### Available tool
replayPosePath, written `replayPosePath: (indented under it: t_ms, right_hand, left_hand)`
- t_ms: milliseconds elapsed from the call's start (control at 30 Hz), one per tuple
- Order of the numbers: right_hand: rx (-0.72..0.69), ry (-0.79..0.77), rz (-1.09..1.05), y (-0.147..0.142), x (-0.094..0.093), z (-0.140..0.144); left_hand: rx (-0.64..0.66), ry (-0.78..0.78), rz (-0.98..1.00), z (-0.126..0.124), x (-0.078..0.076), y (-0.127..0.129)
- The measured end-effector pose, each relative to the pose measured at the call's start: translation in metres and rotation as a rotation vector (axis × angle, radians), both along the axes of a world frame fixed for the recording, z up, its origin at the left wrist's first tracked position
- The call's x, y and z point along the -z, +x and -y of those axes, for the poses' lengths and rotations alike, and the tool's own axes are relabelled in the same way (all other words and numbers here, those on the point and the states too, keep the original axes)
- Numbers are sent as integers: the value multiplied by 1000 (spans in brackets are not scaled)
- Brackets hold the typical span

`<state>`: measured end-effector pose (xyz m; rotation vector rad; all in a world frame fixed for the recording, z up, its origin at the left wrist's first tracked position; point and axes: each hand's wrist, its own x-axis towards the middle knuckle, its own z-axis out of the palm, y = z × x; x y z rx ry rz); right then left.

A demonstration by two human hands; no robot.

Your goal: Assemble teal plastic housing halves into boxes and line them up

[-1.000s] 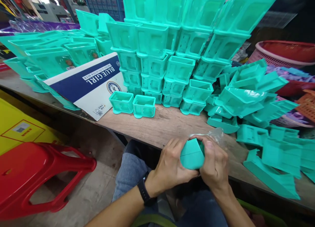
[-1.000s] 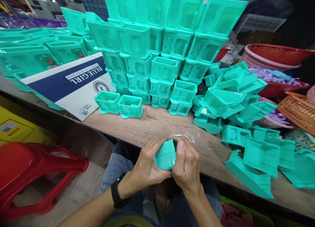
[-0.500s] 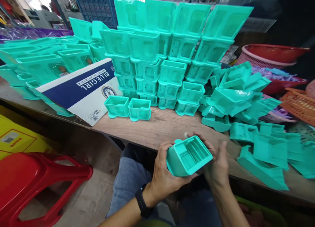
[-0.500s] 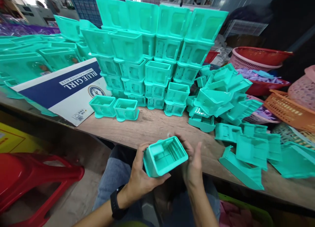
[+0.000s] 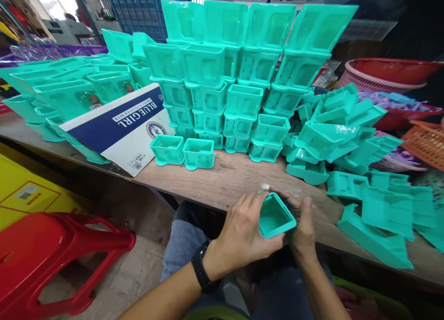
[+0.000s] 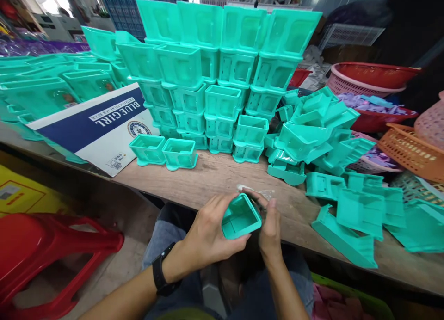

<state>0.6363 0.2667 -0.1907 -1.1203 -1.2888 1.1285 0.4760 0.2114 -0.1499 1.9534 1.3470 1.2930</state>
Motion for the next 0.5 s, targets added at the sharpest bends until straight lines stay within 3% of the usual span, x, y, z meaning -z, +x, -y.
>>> replayPosePath:
  t_ms: [100,200,367,500]
  right_hand:
    - [43,-187,-224,-3,-9,-3]
    - [-57,-351,-469,-9,-21,-1]
    - [-108,-296,-439,-17,-36,8]
    - [-164,-348,-495,-23,-41,13]
  left_hand:
    - [-37,44,128,4,4,5]
    - [-11,26,169,8,6,6]
    - [13,-163,153,3,-5,0]
    - [19,-196,197,-2,-13,-1]
